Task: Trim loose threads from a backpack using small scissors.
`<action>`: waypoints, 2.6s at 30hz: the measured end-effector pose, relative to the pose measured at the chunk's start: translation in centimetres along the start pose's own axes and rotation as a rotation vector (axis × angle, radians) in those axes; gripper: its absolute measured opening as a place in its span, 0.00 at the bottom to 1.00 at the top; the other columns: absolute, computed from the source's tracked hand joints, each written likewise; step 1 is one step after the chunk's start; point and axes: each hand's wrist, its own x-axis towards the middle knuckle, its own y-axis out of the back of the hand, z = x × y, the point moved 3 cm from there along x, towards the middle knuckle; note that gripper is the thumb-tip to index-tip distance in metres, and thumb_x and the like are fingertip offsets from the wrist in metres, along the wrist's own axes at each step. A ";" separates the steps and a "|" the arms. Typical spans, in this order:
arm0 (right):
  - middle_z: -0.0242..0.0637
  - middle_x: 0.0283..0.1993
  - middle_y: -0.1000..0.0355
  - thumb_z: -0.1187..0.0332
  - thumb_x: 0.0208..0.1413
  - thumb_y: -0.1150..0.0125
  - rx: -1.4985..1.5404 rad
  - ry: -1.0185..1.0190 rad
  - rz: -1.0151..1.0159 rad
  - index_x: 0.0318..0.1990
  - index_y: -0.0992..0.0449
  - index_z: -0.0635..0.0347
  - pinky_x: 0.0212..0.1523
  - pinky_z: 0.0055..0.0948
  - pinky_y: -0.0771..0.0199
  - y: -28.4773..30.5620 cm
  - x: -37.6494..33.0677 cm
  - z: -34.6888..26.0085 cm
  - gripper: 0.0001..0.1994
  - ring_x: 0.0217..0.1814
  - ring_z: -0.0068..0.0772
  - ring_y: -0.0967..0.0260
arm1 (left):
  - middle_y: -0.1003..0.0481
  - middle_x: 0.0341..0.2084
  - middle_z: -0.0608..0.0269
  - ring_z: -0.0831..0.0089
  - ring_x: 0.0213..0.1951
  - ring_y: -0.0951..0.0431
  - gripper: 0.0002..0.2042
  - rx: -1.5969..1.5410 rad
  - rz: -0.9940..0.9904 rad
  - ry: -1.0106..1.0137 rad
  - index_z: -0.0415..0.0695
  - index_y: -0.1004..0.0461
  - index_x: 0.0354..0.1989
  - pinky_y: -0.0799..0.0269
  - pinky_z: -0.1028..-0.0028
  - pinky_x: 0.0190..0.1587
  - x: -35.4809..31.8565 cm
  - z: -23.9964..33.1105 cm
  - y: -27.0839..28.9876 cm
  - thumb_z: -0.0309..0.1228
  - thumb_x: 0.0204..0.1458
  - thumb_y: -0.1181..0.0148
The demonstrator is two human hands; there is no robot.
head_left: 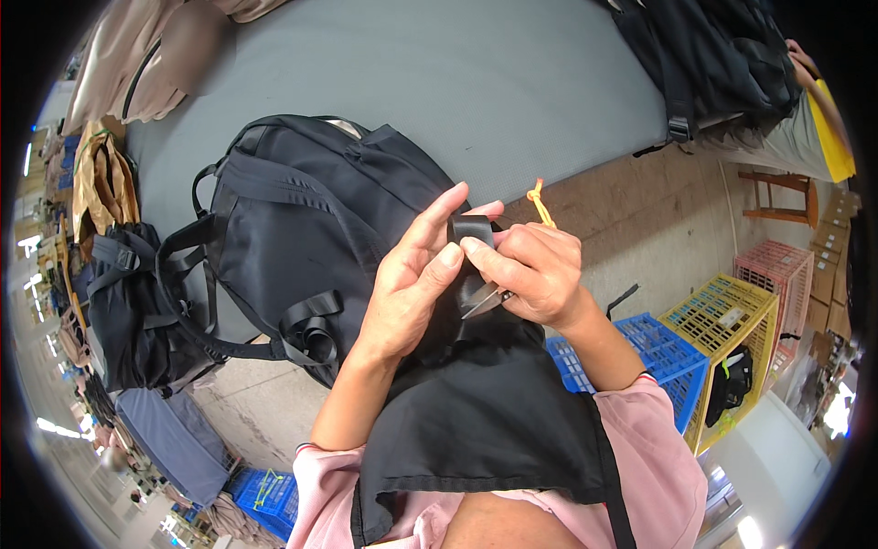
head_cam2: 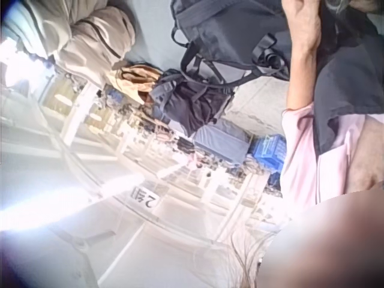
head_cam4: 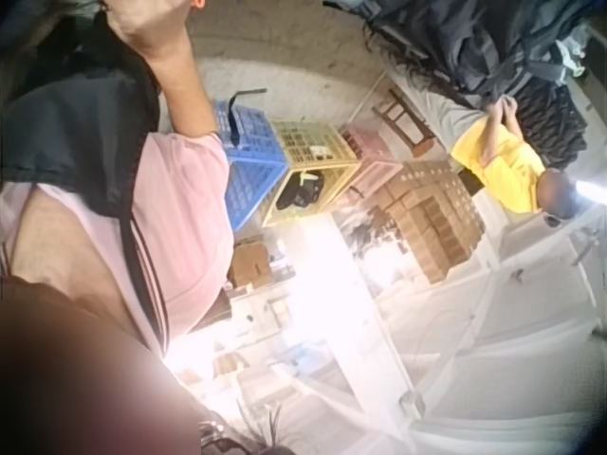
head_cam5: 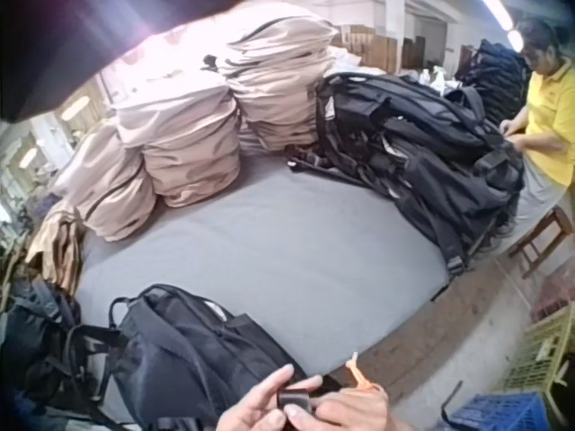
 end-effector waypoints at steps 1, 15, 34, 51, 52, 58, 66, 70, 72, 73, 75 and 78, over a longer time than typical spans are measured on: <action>0.27 0.20 0.38 0.75 0.35 0.40 0.006 -0.004 0.012 0.35 0.23 0.55 0.17 0.24 0.36 -0.2 -0.1 0.1 0.14 0.17 0.25 0.37 | 0.35 0.55 0.44 0.65 0.52 0.28 0.25 0.011 0.019 -0.011 0.37 0.45 0.62 0.35 0.69 0.56 0.2 -0.2 0.1 0.29 0.57 0.49; 0.32 0.28 0.32 0.79 0.37 0.33 0.143 -0.501 -0.055 0.37 0.26 0.58 0.19 0.24 0.34 1.6 -1.4 0.2 0.16 0.21 0.25 0.34 | 0.35 0.55 0.42 0.66 0.49 0.26 0.27 0.089 0.027 -0.058 0.38 0.51 0.65 0.31 0.68 0.52 0.6 -0.9 0.9 0.21 0.57 0.53; 0.31 0.35 0.39 0.75 0.51 0.38 0.504 -0.900 0.150 0.44 0.33 0.64 0.32 0.16 0.37 1.3 -2.9 1.7 0.14 0.32 0.17 0.40 | 0.27 0.43 0.46 0.73 0.35 0.25 0.26 0.203 0.077 -0.068 0.38 0.54 0.66 0.28 0.75 0.39 1.1 -0.7 1.1 0.24 0.59 0.55; 0.35 0.33 0.34 0.75 0.46 0.35 0.300 -0.639 -0.044 0.41 0.27 0.61 0.26 0.22 0.33 1.1 -3.2 1.3 0.13 0.27 0.24 0.35 | 0.27 0.44 0.45 0.75 0.34 0.26 0.27 0.152 0.094 -0.045 0.38 0.54 0.66 0.30 0.77 0.39 1.0 -0.2 1.3 0.23 0.58 0.56; 0.35 0.33 0.34 0.75 0.46 0.35 0.299 -0.638 -0.043 0.41 0.27 0.61 0.26 0.22 0.33 0.9 -2.8 1.2 0.13 0.27 0.24 0.35 | 0.27 0.44 0.45 0.76 0.34 0.26 0.27 0.150 0.081 -0.037 0.38 0.54 0.66 0.29 0.77 0.39 1.1 -0.2 1.3 0.23 0.58 0.56; 0.36 0.30 0.32 0.74 0.45 0.34 0.214 -0.551 -0.015 0.39 0.27 0.60 0.24 0.26 0.30 0.5 -1.8 1.0 0.13 0.23 0.29 0.31 | 0.28 0.46 0.44 0.76 0.35 0.27 0.27 0.153 0.065 -0.039 0.37 0.56 0.66 0.29 0.77 0.38 1.1 -0.3 1.3 0.22 0.58 0.57; 0.36 0.28 0.32 0.73 0.44 0.34 0.088 -0.403 -0.015 0.38 0.26 0.60 0.23 0.27 0.31 0.5 -1.5 1.0 0.12 0.23 0.32 0.30 | 0.29 0.47 0.42 0.76 0.33 0.26 0.28 0.105 0.072 -0.016 0.37 0.58 0.67 0.28 0.78 0.36 1.0 -0.3 1.4 0.21 0.58 0.57; 0.36 0.27 0.31 0.73 0.41 0.33 0.009 -0.317 0.032 0.37 0.25 0.60 0.23 0.28 0.31 0.5 -1.7 0.9 0.13 0.23 0.34 0.30 | 0.28 0.46 0.42 0.76 0.32 0.26 0.29 0.088 0.062 -0.001 0.37 0.59 0.67 0.29 0.78 0.35 1.1 -0.3 1.5 0.21 0.58 0.57; 0.35 0.27 0.31 0.73 0.41 0.33 0.004 -0.312 0.030 0.37 0.25 0.60 0.22 0.28 0.31 0.4 -1.8 1.0 0.13 0.23 0.34 0.30 | 0.28 0.46 0.41 0.76 0.32 0.26 0.29 0.078 0.072 0.001 0.36 0.60 0.67 0.29 0.79 0.34 1.1 -0.3 1.4 0.21 0.58 0.57; 0.35 0.27 0.31 0.73 0.40 0.32 -0.002 -0.308 0.030 0.36 0.25 0.60 0.22 0.28 0.32 0.4 -1.8 1.0 0.13 0.23 0.34 0.30 | 0.28 0.46 0.41 0.76 0.32 0.26 0.29 0.068 0.080 0.004 0.36 0.60 0.67 0.29 0.79 0.33 1.1 -0.3 1.4 0.21 0.58 0.57; 0.35 0.27 0.31 0.74 0.40 0.32 0.003 -0.300 0.025 0.36 0.25 0.60 0.22 0.28 0.32 0.4 -1.7 1.2 0.13 0.23 0.34 0.31 | 0.28 0.46 0.40 0.75 0.31 0.25 0.30 0.037 0.073 0.020 0.36 0.60 0.67 0.29 0.79 0.33 1.3 -0.3 1.5 0.21 0.57 0.55; 0.36 0.27 0.31 0.74 0.39 0.32 0.002 -0.267 0.022 0.37 0.25 0.60 0.22 0.28 0.32 0.6 -1.6 0.9 0.14 0.23 0.34 0.31 | 0.28 0.45 0.39 0.75 0.30 0.25 0.32 -0.053 0.057 0.060 0.35 0.61 0.66 0.30 0.79 0.33 1.0 -0.2 1.7 0.22 0.57 0.52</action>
